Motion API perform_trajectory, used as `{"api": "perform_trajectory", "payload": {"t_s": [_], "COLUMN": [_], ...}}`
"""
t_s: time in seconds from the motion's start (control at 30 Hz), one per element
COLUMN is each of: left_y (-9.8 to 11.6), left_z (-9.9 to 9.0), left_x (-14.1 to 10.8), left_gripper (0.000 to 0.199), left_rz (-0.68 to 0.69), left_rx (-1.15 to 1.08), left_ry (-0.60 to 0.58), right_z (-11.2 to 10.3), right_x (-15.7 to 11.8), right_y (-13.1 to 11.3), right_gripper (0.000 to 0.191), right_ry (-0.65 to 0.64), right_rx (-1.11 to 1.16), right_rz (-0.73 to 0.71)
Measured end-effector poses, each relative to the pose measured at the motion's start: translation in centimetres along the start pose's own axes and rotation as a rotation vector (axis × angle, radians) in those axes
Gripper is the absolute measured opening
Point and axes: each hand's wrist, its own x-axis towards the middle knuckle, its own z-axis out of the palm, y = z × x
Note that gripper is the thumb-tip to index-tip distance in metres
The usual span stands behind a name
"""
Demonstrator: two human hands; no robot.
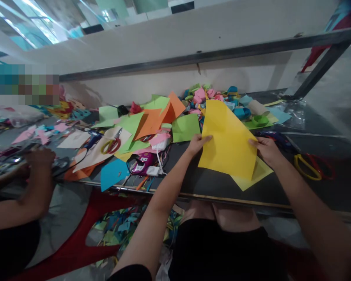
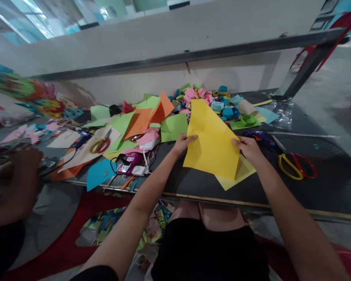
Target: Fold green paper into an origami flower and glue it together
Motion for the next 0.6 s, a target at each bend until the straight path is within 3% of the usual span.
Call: {"api": "perform_trajectory", "payload": {"t_s": [0.13,0.23,0.33,0.47,0.53,0.6], "left_y": [-0.3,-0.2,-0.1,0.3,0.6,0.9], "left_z": [-1.3,-1.5,-1.6,-2.1,-2.3,-2.3], "left_x": [0.5,0.5,0.3,0.2,0.0,-0.2], "left_gripper": [0.049,0.046,0.046,0.030,0.030,0.037], "left_rz": [-0.023,-0.088,-0.091,-0.065,-0.079,-0.103], "left_rx": [0.131,0.055,-0.072,-0.159,-0.157,-0.147], "left_ry": [-0.068,-0.143,-0.127,-0.076,-0.099,-0.127], "right_z": [-1.3,-1.8,-2.4,-3.1,-3.2,-2.8], "right_x": [0.3,0.4,-0.1,-1.6,-2.0,-1.9], "right_y": [0.7,1.5,1.4,-0.9,-2.5,-3.9], "right_gripper": [0.050,0.057,0.058,0.045,0.037,0.032], "right_ry": [-0.059,-0.080,-0.140,-0.456,-0.599,-0.574], "right_rx": [-0.050,-0.148,-0.279,-0.492,-0.499,-0.344], "right_rz": [-0.053,-0.135,-0.225,-0.505,-0.509,-0.422]}}
